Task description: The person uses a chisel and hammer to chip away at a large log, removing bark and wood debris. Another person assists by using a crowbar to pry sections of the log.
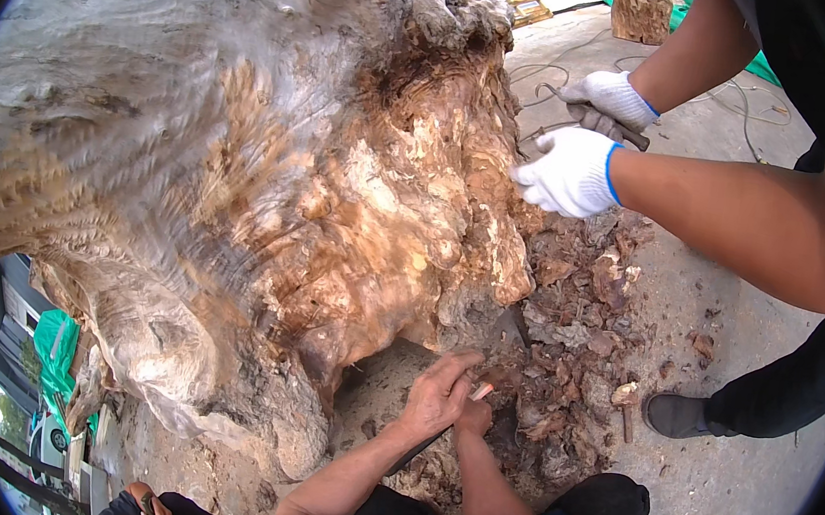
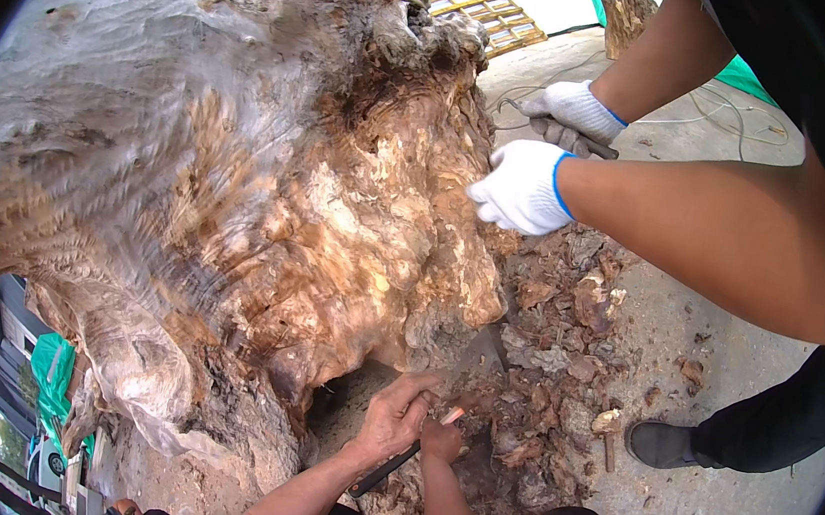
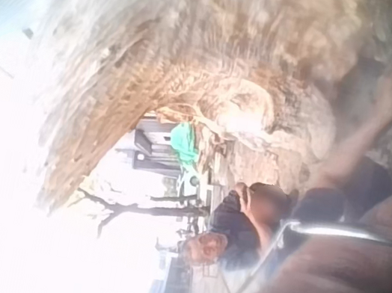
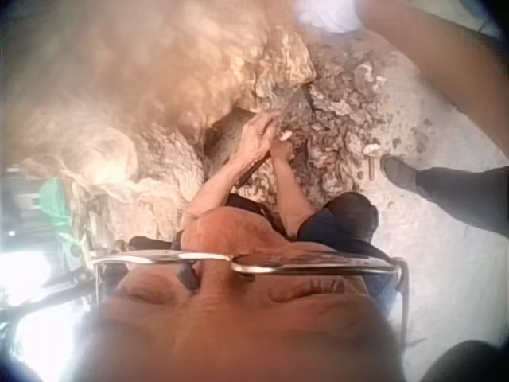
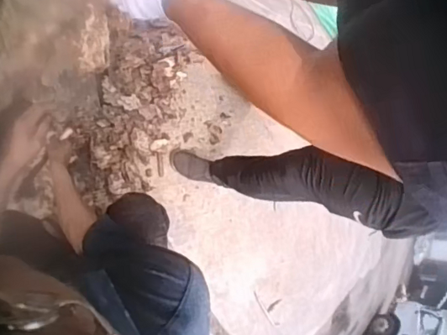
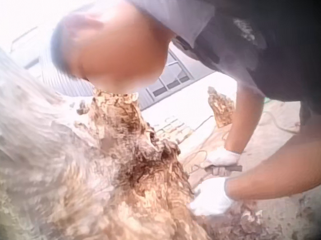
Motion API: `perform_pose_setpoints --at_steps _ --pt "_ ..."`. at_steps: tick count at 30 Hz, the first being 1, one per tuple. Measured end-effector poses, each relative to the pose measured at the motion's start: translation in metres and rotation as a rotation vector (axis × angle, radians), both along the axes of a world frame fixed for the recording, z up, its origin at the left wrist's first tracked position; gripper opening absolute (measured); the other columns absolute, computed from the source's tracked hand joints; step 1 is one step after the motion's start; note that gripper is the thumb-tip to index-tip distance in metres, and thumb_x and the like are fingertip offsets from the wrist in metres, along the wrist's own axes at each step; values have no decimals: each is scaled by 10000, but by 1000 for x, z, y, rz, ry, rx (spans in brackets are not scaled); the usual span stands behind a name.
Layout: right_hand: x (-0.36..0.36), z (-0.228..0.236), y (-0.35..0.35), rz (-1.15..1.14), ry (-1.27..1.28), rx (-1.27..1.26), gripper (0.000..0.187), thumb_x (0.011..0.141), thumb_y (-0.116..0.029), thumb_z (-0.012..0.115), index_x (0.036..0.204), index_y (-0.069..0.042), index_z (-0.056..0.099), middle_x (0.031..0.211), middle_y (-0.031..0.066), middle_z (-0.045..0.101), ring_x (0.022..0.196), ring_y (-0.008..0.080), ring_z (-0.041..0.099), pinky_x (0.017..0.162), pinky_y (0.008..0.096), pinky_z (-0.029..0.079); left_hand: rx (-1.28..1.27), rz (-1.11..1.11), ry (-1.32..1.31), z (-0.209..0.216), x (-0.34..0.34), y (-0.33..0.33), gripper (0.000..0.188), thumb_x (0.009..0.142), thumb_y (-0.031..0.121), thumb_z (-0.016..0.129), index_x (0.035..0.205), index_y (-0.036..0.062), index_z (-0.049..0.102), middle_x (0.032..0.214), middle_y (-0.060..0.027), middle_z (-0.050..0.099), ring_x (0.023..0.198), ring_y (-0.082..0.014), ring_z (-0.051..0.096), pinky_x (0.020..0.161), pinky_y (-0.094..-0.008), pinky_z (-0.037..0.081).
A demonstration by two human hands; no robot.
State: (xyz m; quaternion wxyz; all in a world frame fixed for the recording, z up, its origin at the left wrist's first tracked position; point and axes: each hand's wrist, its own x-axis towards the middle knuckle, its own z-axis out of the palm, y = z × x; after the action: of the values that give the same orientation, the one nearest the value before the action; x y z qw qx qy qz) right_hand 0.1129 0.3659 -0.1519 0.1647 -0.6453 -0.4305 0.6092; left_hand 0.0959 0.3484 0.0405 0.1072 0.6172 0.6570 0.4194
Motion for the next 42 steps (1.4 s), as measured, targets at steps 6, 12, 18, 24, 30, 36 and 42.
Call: perform_pose_setpoints --at_steps 6,12,18,24,30,36,42 --pt "-9 -17 -4 46 -3 13 441 775 -340 686 932 67 746 960 297 722 953 438 713 838 488 555 -2 -56 31 -10 -12 -6 285 832 -137 473 995 -10 670 1187 -173 694 932 -272 714 821 -361 571" --pt "-6 -22 -3 63 2 44 446 781 -343 686 912 79 742 956 296 724 937 430 718 833 484 555 10 20 12 9 4 -1 169 926 -47 538 1021 -20 675 1169 -186 697 941 -257 719 828 -341 561" --pt "-1 6 -5 5 20 -50 448 789 -356 694 884 79 740 927 290 726 931 422 719 828 477 551 -303 163 -18 1 -8 -14 230 964 11 563 1175 20 655 1168 -197 682 891 -308 724 789 -379 574" --pt "0 -1 -4 -91 52 -8 454 800 -369 673 899 68 746 925 306 718 954 433 712 851 479 544 -124 19 -28 4 -4 -1 327 914 -54 516 1205 28 639 1278 -185 632 957 -330 705 812 -371 571" --pt "-3 -2 -3 -123 81 -39 449 795 -338 655 926 82 746 956 330 710 988 460 699 873 480 537 -287 91 99 -16 -16 -2 323 917 2 552 1232 21 620 1350 -169 607 1053 -356 680 901 -408 552" --pt "5 20 4 -72 35 -59 433 835 -342 680 940 74 739 1002 317 714 988 440 704 843 483 536 -311 99 260 -44 -31 -10 297 922 49 591 1212 0 639 1344 -211 608 1095 -412 655 931 -457 527" --pt "-1 1 15 -120 35 -96 428 792 -321 654 975 55 744 1028 303 713 1042 440 688 912 480 522 -654 167 236 -25 -23 -1 312 941 144 582 1232 43 629 1174 -249 667 1075 -442 646 908 -484 519"
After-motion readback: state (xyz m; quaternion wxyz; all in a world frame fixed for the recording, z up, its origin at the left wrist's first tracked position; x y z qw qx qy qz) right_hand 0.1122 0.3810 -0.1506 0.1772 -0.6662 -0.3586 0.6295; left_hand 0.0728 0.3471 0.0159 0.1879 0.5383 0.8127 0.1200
